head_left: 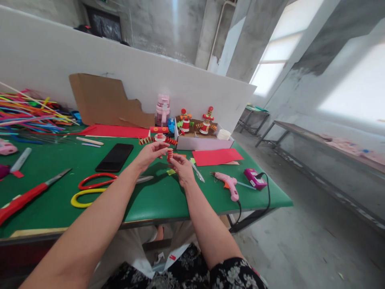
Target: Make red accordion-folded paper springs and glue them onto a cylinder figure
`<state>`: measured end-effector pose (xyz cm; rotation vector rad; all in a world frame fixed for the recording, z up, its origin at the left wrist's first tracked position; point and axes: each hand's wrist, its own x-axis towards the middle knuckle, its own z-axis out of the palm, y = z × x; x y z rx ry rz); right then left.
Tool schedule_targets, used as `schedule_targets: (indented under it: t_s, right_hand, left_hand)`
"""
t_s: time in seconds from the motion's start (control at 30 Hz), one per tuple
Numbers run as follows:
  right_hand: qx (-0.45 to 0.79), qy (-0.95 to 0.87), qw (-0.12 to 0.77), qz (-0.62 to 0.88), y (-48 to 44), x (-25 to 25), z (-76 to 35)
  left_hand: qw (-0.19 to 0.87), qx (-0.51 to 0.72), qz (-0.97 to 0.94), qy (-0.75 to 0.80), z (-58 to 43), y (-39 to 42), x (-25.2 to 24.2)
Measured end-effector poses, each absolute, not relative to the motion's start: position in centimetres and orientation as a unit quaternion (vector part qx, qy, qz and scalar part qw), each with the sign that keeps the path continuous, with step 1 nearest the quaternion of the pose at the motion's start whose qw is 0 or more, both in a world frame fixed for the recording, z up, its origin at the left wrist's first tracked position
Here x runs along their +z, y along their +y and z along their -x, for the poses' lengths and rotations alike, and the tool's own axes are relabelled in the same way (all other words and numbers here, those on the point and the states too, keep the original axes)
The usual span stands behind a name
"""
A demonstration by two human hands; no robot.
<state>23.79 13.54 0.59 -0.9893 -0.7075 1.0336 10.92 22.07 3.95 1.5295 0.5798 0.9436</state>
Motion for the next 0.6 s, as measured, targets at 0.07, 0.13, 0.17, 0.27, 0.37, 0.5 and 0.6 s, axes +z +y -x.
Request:
schedule_targets:
  t_s: [0.07,0.13,0.17,0.27,0.37,0.5,0.6]
  right_hand:
    - [0.463,-0.321,0.695,0.446,13.51,0.6,-23.76]
    - [0.464,-0.323,0.694,0.446,13.47,0.64,-23.71]
    - [0.466,-0.324,0.693,0.444,13.45,0.67,-23.68]
    - [0.466,-0.323,0.694,0.444,13.4,0.77,-23.66]
    - [0.464,-0.313,0.698,0.446,13.39,0.8,-23.74]
    - [0.474,-0.289,0.704,0.444,13.46,0.75,-23.95]
    - [0.483,-0.263,0.709,0.441,13.52,0.69,-24.1]
  left_hand:
    - [0.585,0.407,-0.659,0.243,-10.94,22.08,3.84]
    - [0.579,0.407,-0.666,0.235,-10.92,22.07,3.74]
    - [0.576,0.407,-0.67,0.233,-10.9,22.05,3.71]
    - [0.573,0.403,-0.676,0.228,-10.88,21.95,3.76]
    - [0.578,0.408,-0.668,0.23,-10.89,21.88,3.96]
    - [0.578,0.416,-0.658,0.246,-10.91,22.04,3.97]
    - [0.582,0.413,-0.646,0.273,-10.9,22.28,3.72]
